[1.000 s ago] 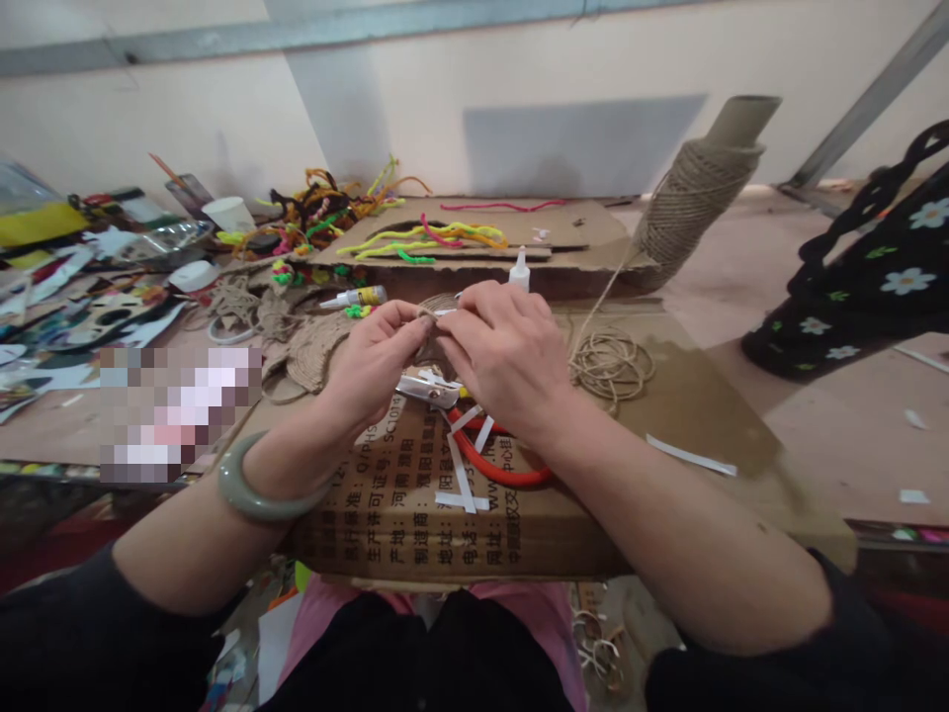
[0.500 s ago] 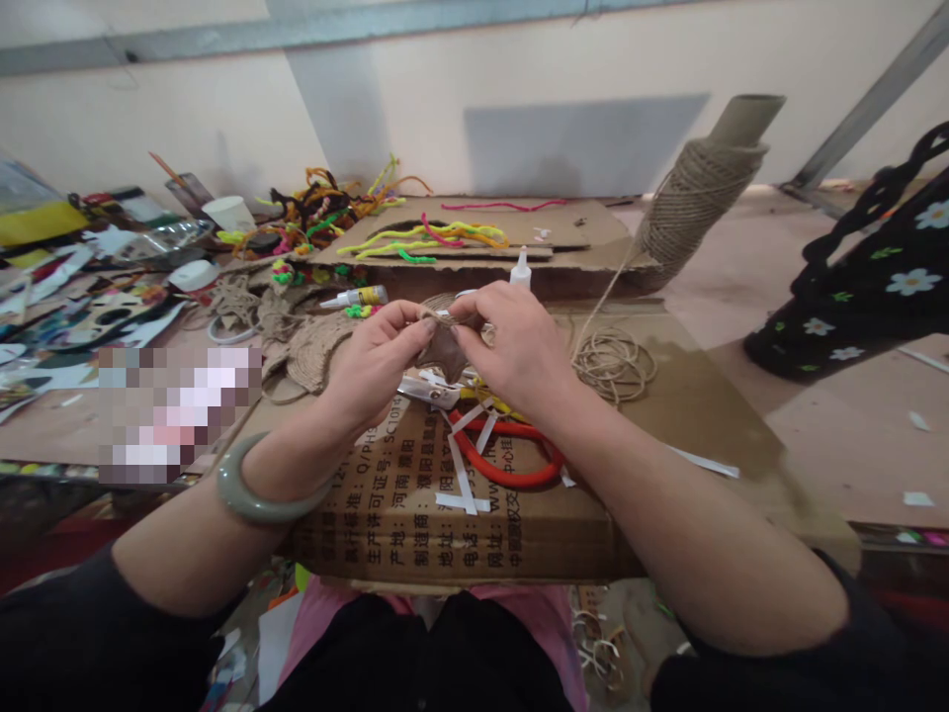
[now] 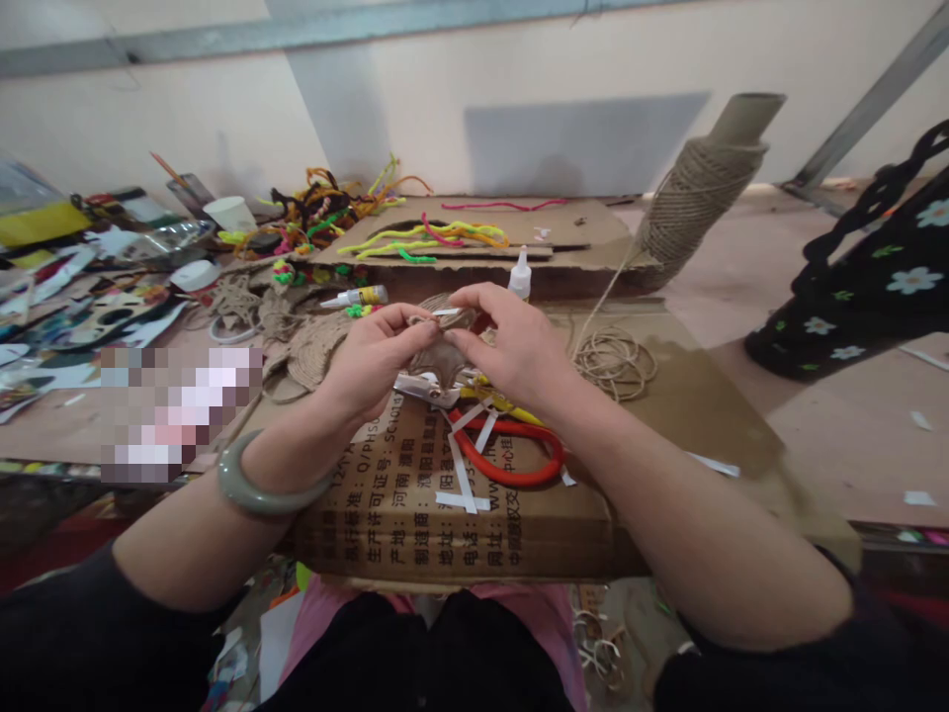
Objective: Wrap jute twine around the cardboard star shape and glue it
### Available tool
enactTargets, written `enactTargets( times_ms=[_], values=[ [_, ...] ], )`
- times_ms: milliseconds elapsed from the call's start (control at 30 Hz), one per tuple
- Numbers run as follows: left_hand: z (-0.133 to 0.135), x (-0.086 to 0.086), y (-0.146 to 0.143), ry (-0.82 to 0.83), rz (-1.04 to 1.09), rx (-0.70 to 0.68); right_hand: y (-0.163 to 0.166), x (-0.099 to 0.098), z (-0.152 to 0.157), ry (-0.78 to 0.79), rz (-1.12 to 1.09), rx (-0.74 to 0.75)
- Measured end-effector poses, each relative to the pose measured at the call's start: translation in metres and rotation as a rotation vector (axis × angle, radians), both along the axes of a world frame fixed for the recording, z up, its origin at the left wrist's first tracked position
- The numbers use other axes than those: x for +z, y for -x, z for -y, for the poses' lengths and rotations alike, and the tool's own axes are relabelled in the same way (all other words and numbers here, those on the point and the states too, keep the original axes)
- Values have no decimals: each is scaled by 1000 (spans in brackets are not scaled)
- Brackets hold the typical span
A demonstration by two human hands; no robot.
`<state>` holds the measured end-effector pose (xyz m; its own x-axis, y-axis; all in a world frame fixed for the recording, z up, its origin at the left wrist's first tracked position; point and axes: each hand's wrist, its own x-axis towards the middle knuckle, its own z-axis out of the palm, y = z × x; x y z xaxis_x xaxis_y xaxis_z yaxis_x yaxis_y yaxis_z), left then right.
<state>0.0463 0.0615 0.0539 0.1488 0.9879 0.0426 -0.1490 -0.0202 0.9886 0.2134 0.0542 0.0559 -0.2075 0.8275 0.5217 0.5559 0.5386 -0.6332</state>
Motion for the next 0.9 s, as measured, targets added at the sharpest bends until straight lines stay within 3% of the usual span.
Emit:
enactTargets(
  times_ms=[167, 400, 667, 900],
  values=[
    [-1, 3, 1, -36, -9, 36, -3, -1, -1, 41, -30, 8],
    [-5, -1, 4, -77, -155, -20, -6, 1, -3, 34, 43, -38],
    [-6, -4, 9, 12, -265, -257, -7, 4, -3, 66, 206, 109],
    [-5, 1, 7, 29, -203, -109, -12, 2, -8, 129, 145, 77]
  ],
)
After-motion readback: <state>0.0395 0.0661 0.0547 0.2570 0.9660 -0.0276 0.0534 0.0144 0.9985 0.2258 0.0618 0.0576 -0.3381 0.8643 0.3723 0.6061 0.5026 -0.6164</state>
